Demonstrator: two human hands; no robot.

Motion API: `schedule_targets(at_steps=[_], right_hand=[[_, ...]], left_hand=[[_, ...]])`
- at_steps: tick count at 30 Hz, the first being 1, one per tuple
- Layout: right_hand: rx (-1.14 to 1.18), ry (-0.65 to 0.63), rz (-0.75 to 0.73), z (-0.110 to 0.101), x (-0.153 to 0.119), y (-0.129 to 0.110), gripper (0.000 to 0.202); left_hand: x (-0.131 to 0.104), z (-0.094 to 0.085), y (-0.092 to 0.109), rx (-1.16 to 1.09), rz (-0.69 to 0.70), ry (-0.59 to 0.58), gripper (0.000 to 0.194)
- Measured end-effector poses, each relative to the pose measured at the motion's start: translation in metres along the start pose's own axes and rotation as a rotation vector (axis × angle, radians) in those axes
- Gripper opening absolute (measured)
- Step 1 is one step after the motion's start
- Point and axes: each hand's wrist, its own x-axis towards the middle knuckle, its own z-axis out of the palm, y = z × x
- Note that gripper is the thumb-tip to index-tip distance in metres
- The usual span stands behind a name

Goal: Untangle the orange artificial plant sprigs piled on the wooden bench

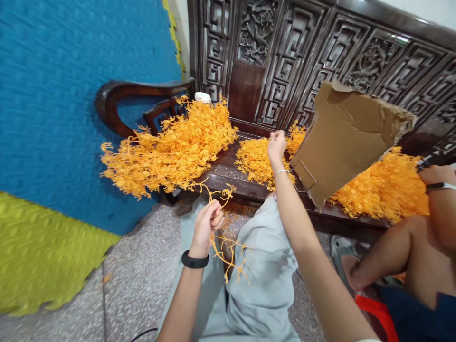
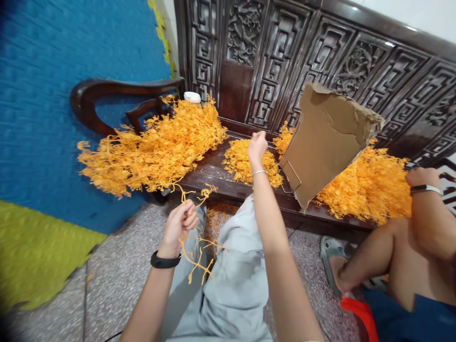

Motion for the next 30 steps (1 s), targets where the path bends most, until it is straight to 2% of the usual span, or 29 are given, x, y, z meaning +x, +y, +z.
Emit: schedule_targets(at_steps=[1, 3, 6, 11, 16, 23, 26, 30], right_hand=[[0.009, 0.014, 0.038, -0.003, 0.009, 0.016, 0.02], [0.09, 0.011, 0.211, -0.004, 0.018, 0.048, 0.015], [0.187, -0.058, 0.431, 0.002, 0.019, 0.082, 0.014], [0.232, -0.118, 0.452, 0.008, 0.018, 0.097, 0.023], [0.265, -0.186, 0.367, 0.003, 0.017, 0.09, 0.036], [0.487, -0.464, 0.237, -0.009, 0.001, 0.043, 0.012], [0.573, -0.7, 0.121, -0.017, -0.012, 0.024, 0.012], [0.545, -1.173, -0.037, -0.022, -0.031, 0.009, 0.016]], left_hand=[[-0.001, -0.002, 0.002, -0.005, 0.008, 0.007, 0.032], [-0.001, -0.005, 0.005, -0.023, 0.018, 0.015, 0.032], [0.002, -0.008, 0.006, -0.04, 0.014, 0.015, 0.032], [0.006, -0.004, 0.001, -0.013, 0.002, -0.013, 0.031], [0.005, 0.003, -0.001, 0.025, -0.024, -0.007, 0.032], [0.007, -0.002, -0.001, -0.002, -0.006, 0.001, 0.03], [0.008, -0.005, -0.001, -0.03, -0.004, -0.004, 0.03], [0.006, -0.005, 0.001, -0.024, -0.003, 0.015, 0.031]])
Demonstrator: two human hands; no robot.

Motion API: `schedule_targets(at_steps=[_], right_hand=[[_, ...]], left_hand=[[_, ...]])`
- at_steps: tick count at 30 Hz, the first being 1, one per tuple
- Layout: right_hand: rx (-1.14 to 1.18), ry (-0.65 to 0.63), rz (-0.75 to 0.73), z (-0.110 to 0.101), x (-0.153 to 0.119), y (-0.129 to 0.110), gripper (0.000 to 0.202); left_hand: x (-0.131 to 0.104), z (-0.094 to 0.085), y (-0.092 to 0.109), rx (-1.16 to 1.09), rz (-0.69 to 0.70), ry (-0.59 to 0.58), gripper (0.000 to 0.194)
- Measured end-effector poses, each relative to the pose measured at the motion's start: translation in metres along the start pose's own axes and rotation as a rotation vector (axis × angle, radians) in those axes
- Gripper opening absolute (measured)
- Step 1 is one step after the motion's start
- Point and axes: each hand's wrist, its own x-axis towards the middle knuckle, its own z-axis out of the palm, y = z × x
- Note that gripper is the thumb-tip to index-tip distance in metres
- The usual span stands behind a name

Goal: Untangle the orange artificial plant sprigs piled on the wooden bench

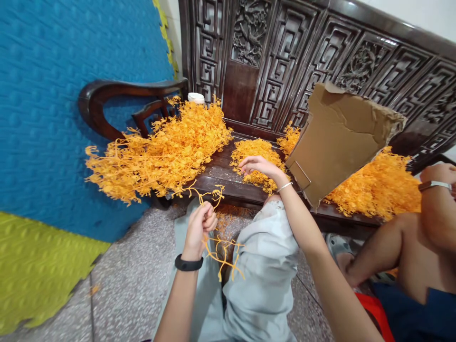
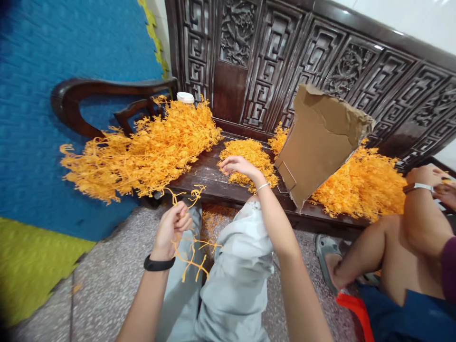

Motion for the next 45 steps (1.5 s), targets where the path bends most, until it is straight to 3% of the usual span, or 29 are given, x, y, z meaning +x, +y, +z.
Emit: schedule_targets(at_steps=[2, 3, 6, 8, 14, 19, 24, 32, 37, 45], right_hand=[[-0.021, -0.173, -0.014, 0.01, 0.001, -0.003, 0.018], [-0.022, -0.177, -0.052, 0.015, 0.002, -0.005, 0.017], [0.029, 0.046, -0.255, 0.034, 0.008, -0.014, 0.007], [0.055, 0.09, -0.337, 0.048, 0.01, -0.023, 0.005], [-0.114, -0.228, -0.395, 0.091, 0.009, -0.034, 0.014], [-0.446, -0.328, -0.43, 0.108, 0.017, -0.025, 0.024], [-0.757, -0.244, -0.43, 0.114, 0.016, -0.026, 0.022], [-1.038, 0.083, -0.407, 0.121, 0.007, -0.036, 0.036], [-0.981, 0.114, -0.557, 0.128, 0.002, -0.037, 0.043], [-0.775, 0.166, -0.625, 0.138, -0.011, -0.038, 0.062]], left_hand=[[-0.001, 0.001, 0.001, 0.007, 0.003, 0.007, 0.031], [-0.001, 0.001, 0.001, 0.01, 0.003, 0.01, 0.031], [-0.001, 0.002, 0.001, 0.011, 0.003, 0.013, 0.031], [-0.001, 0.003, 0.001, 0.011, 0.004, 0.013, 0.03], [0.0, 0.005, -0.001, 0.035, -0.011, 0.022, 0.03], [-0.001, 0.006, 0.0, 0.062, -0.006, 0.034, 0.03], [-0.002, 0.005, 0.001, 0.06, 0.004, 0.041, 0.03], [-0.001, 0.004, 0.003, -0.028, 0.074, 0.082, 0.029], [-0.004, 0.006, 0.005, 0.078, 0.275, 0.183, 0.029], [-0.02, 0.009, 0.016, 0.077, 0.291, 0.071, 0.038]])
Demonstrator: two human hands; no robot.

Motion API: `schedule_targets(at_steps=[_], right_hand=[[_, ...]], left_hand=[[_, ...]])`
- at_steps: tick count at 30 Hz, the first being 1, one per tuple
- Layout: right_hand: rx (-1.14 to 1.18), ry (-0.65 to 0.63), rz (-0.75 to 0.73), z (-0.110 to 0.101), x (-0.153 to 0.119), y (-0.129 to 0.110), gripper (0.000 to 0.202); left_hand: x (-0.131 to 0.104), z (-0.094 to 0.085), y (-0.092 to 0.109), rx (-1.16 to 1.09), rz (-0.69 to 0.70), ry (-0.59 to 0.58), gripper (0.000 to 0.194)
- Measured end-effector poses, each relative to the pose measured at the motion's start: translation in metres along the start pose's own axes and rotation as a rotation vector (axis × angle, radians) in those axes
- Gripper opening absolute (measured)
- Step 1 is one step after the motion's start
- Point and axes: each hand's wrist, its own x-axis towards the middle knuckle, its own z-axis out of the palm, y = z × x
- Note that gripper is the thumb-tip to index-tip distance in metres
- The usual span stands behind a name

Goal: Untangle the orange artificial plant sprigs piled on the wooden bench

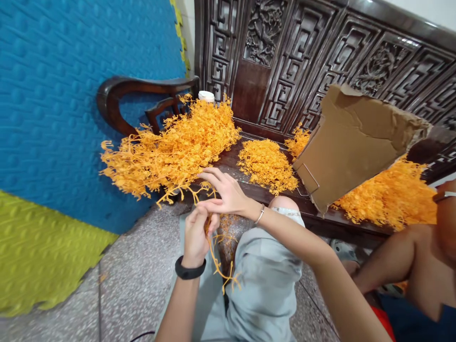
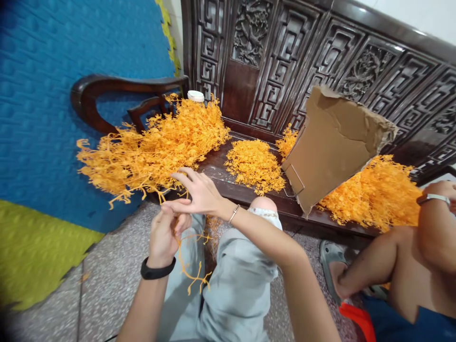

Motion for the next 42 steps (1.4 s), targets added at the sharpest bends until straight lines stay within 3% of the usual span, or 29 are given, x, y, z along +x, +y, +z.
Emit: schedule_targets(at_steps=[3, 9, 15, 22, 25, 27, 32, 38, 42], right_hand=[[0.03, 0.073, -0.021, 0.005, -0.005, -0.009, 0.058], [0.019, 0.103, -0.102, 0.017, -0.014, -0.026, 0.051], [-0.108, 0.135, -0.145, 0.022, -0.014, -0.022, 0.048], [-0.161, 0.31, -0.11, 0.016, -0.009, -0.016, 0.032], [-0.207, 0.15, -0.27, 0.009, -0.009, -0.012, 0.021], [-0.268, 0.044, -0.371, 0.006, -0.01, -0.009, 0.026], [-0.39, 0.014, -0.399, 0.007, -0.01, -0.005, 0.034], [-0.446, -0.137, -0.462, 0.01, -0.009, -0.009, 0.032], [-0.458, -0.142, -0.496, 0.008, -0.011, -0.01, 0.03]], left_hand=[[-0.002, 0.003, 0.002, 0.012, -0.016, 0.078, 0.036], [0.001, 0.006, 0.007, 0.003, -0.1, 0.245, 0.034], [-0.001, 0.006, 0.005, -0.015, -0.066, 0.287, 0.027], [0.002, 0.008, 0.001, -0.051, 0.0, 0.288, 0.033], [0.006, 0.003, 0.0, -0.077, 0.066, 0.282, 0.033], [0.008, -0.001, 0.001, -0.086, 0.083, 0.282, 0.03], [0.011, -0.006, 0.003, -0.065, 0.081, 0.299, 0.023], [0.011, -0.002, 0.0, -0.076, 0.04, 0.314, 0.023], [0.011, -0.001, 0.0, -0.075, 0.026, 0.331, 0.023]])
